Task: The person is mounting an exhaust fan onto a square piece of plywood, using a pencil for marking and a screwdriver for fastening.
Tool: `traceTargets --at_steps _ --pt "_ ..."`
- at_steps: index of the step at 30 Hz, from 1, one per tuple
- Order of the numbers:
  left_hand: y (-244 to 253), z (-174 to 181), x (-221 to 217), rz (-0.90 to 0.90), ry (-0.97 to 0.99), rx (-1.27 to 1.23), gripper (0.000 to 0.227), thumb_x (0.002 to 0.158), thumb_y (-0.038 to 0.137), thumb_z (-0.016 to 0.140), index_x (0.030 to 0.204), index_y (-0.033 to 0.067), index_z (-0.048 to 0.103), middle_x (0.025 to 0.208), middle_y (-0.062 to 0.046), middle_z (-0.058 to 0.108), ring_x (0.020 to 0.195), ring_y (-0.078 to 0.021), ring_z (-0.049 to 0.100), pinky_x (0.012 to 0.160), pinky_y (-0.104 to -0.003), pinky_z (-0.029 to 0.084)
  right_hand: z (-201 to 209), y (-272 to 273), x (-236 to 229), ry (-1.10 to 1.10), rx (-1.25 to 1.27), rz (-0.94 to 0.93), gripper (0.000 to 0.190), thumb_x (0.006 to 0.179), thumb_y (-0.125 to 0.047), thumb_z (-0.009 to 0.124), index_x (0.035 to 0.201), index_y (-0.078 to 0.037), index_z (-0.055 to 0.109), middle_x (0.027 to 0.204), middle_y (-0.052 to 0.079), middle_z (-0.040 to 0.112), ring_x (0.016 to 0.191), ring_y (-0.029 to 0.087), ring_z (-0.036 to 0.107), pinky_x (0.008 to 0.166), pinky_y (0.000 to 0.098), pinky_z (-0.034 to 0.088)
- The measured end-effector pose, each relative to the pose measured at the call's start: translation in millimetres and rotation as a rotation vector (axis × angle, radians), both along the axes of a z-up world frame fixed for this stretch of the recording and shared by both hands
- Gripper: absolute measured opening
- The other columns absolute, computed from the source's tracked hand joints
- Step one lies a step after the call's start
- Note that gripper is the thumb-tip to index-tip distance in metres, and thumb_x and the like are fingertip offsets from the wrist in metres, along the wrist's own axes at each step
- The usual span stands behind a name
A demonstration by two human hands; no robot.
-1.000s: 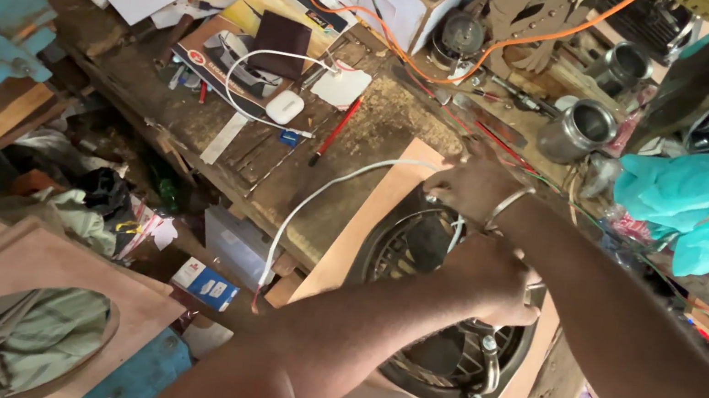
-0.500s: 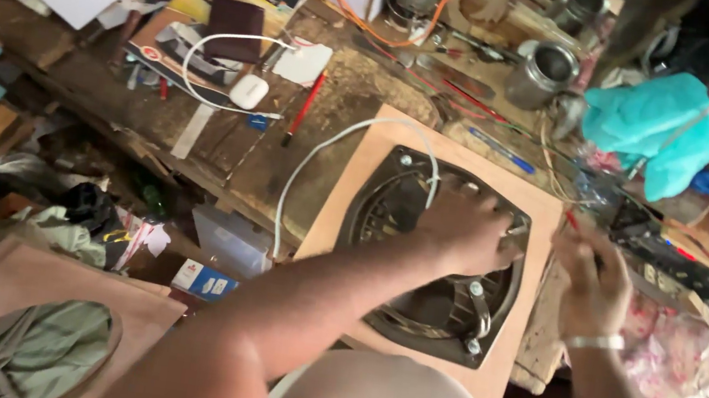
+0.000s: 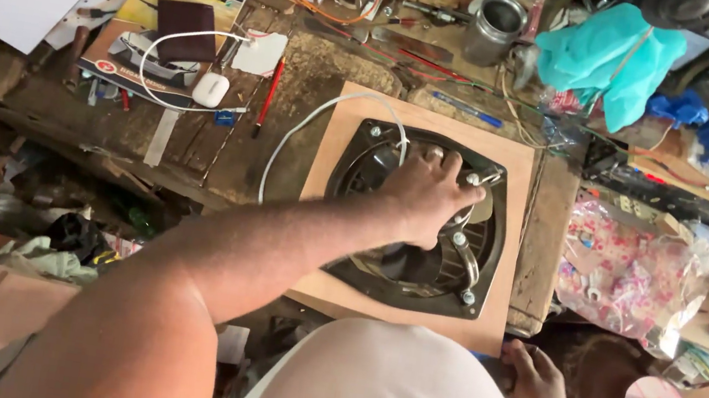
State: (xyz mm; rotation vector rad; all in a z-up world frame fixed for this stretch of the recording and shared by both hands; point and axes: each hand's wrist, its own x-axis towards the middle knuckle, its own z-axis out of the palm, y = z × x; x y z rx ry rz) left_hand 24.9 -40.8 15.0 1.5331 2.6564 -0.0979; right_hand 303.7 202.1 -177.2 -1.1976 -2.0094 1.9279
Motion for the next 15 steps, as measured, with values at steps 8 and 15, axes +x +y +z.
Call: traceTargets --at_steps 8,15 --pt "-62 54 -40 0.196 -0.113 0.294 0.099 0.055 0.04 0.097 0.143 0.0331 0.05 0.137 -0.022 0.045 0.121 -0.0462 0.054 0.105 -0.068 0.035 54 -61 -32 -0.038 -0.603 -0.13 0.039 0.099 -0.041 0.056 0.11 -0.004 0.065 0.085 0.011 0.073 0.072 0.02 0.068 0.068 0.0333 0.054" --pt "-145 56 -103 0.408 0.1 0.32 0.097 0.053 0.037 0.095 0.14 0.0346 0.053 0.133 -0.019 0.046 0.123 -0.045 0.053 0.109 -0.067 0.032 -45 -29 -15 0.196 -0.753 0.017 0.025 0.098 -0.041 0.066 0.101 -0.016 0.065 0.065 0.0 0.058 0.055 0.013 0.052 0.051 0.0306 0.045"
